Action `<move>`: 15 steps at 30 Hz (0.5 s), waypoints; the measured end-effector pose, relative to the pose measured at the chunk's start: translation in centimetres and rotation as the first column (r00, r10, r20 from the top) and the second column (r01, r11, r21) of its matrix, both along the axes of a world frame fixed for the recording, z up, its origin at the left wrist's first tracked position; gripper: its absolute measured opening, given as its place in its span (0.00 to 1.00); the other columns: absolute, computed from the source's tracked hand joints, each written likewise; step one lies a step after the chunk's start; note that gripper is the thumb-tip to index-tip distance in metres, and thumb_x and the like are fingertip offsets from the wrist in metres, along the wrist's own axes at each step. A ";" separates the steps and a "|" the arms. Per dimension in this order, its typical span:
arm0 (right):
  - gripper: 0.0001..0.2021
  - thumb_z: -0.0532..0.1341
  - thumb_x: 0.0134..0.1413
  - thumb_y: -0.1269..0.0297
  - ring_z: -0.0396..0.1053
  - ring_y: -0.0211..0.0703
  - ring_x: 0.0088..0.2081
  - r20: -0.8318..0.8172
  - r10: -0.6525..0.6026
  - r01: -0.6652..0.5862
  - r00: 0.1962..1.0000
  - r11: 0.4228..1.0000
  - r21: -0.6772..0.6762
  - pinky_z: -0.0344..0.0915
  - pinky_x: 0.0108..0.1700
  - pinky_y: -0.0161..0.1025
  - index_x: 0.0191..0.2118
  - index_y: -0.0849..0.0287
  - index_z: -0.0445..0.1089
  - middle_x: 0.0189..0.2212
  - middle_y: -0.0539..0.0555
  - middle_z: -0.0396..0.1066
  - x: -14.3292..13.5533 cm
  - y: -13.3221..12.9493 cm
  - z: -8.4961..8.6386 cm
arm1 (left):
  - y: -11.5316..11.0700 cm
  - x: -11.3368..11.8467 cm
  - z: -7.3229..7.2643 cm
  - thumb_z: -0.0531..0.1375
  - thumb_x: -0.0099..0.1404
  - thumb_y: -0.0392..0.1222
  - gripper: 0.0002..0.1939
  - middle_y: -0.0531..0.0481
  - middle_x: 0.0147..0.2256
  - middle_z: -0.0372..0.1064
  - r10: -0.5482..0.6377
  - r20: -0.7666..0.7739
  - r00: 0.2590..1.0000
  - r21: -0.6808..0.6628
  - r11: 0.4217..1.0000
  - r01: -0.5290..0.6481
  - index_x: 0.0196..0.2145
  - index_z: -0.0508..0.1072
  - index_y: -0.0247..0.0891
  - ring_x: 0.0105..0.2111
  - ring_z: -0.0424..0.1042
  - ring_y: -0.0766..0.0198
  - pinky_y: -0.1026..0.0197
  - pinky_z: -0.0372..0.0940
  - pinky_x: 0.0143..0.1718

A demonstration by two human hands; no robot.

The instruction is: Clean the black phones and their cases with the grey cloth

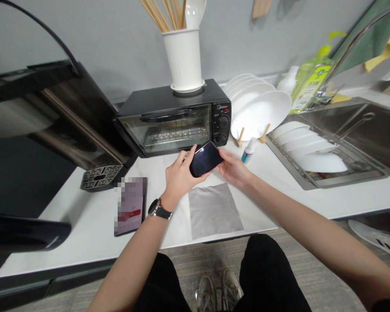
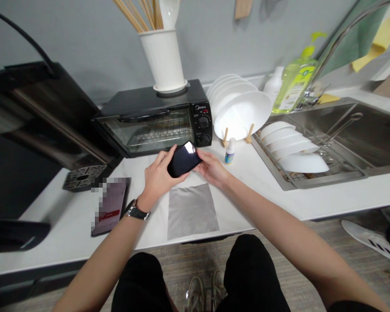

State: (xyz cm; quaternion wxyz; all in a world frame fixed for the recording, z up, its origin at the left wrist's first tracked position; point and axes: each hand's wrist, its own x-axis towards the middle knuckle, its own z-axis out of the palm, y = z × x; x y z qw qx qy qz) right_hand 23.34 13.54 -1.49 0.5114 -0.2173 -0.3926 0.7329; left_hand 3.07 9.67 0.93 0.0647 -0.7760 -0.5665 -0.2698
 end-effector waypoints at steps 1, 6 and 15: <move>0.12 0.71 0.59 0.54 0.81 0.43 0.41 0.003 0.002 -0.002 1.000 1.000 -0.002 0.79 0.47 0.38 0.42 0.56 0.81 0.41 0.53 0.83 0.0 0.0 0.0 | 0.0 0.0 0.1 0.69 0.58 0.64 0.51 0.47 0.52 0.72 -0.003 0.002 1.000 -0.001 1.000 0.003 0.73 0.57 0.47 0.46 0.77 0.53 0.60 0.70 0.38; 0.12 0.72 0.58 0.53 0.81 0.44 0.43 -0.018 0.019 -0.019 1.000 0.999 0.036 0.79 0.47 0.39 0.43 0.54 0.81 0.42 0.51 0.83 0.3 -0.2 0.0 | -0.1 -0.1 0.2 0.70 0.58 0.64 0.52 0.48 0.52 0.72 -0.013 0.001 1.000 -0.008 1.000 0.013 0.73 0.56 0.48 0.47 0.77 0.53 0.60 0.70 0.37; 0.15 0.72 0.56 0.50 0.81 0.42 0.41 0.014 -0.003 0.002 1.000 0.998 0.058 0.78 0.46 0.36 0.43 0.55 0.81 0.40 0.51 0.83 0.5 -0.1 -0.2 | -0.2 0.2 0.4 0.71 0.57 0.63 0.59 0.49 0.53 0.72 -0.013 0.010 1.000 -0.066 0.998 0.014 0.76 0.45 0.51 0.48 0.77 0.53 0.60 0.70 0.38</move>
